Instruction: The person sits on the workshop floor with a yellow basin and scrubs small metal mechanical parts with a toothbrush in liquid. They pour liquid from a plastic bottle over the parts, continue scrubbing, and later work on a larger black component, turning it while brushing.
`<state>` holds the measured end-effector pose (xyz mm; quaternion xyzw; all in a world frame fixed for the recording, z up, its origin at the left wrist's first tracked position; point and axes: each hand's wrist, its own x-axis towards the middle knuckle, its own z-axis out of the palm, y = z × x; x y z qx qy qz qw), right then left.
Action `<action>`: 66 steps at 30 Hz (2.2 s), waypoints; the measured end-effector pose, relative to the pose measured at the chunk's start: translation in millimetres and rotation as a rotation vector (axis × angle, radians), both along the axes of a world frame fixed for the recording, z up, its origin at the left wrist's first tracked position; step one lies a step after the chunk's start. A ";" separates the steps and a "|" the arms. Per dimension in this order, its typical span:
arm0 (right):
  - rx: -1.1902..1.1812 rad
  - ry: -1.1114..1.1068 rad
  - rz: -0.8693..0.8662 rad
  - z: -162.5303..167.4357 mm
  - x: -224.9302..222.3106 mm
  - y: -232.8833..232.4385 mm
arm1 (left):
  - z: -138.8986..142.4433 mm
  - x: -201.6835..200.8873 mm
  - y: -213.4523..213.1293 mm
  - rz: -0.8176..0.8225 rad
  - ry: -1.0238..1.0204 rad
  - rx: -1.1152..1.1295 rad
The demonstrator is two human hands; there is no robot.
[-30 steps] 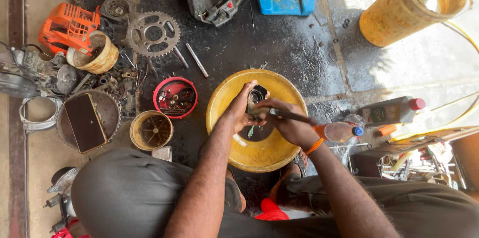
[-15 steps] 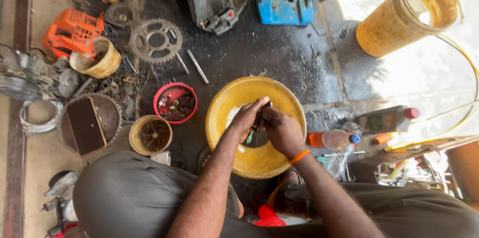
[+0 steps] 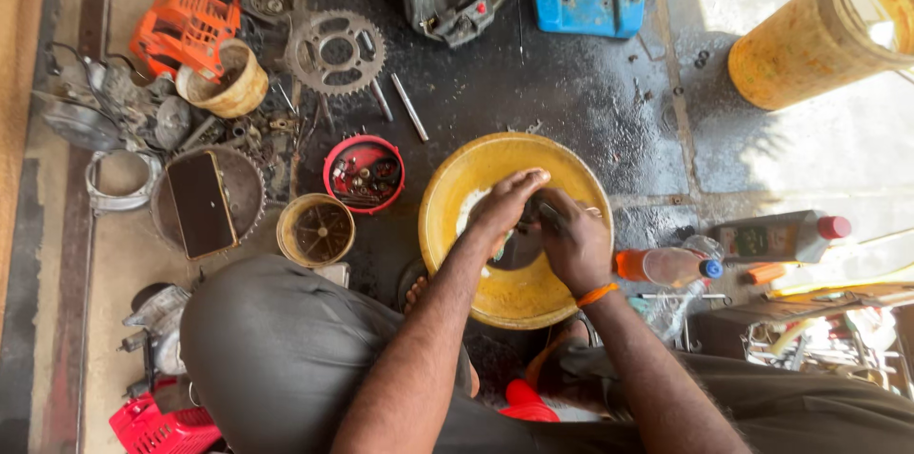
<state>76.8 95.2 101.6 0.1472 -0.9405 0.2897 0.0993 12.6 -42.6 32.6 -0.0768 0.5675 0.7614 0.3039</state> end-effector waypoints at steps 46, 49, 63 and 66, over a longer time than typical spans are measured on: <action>-0.157 0.033 -0.077 17.2 -5.7 -14.8 | -9.5 -10.2 -13.1 0.203 -0.269 0.421; -0.140 0.010 -0.124 27.1 -4.3 -22.9 | -1.5 -10.4 -12.8 0.283 -0.315 0.373; -0.240 -0.125 -0.197 19.8 -0.5 -28.1 | -16.2 -8.1 -5.5 0.296 -0.324 0.337; -0.262 -0.086 -0.128 16.3 -0.9 -29.2 | -17.3 -8.1 -4.1 0.278 -0.273 0.438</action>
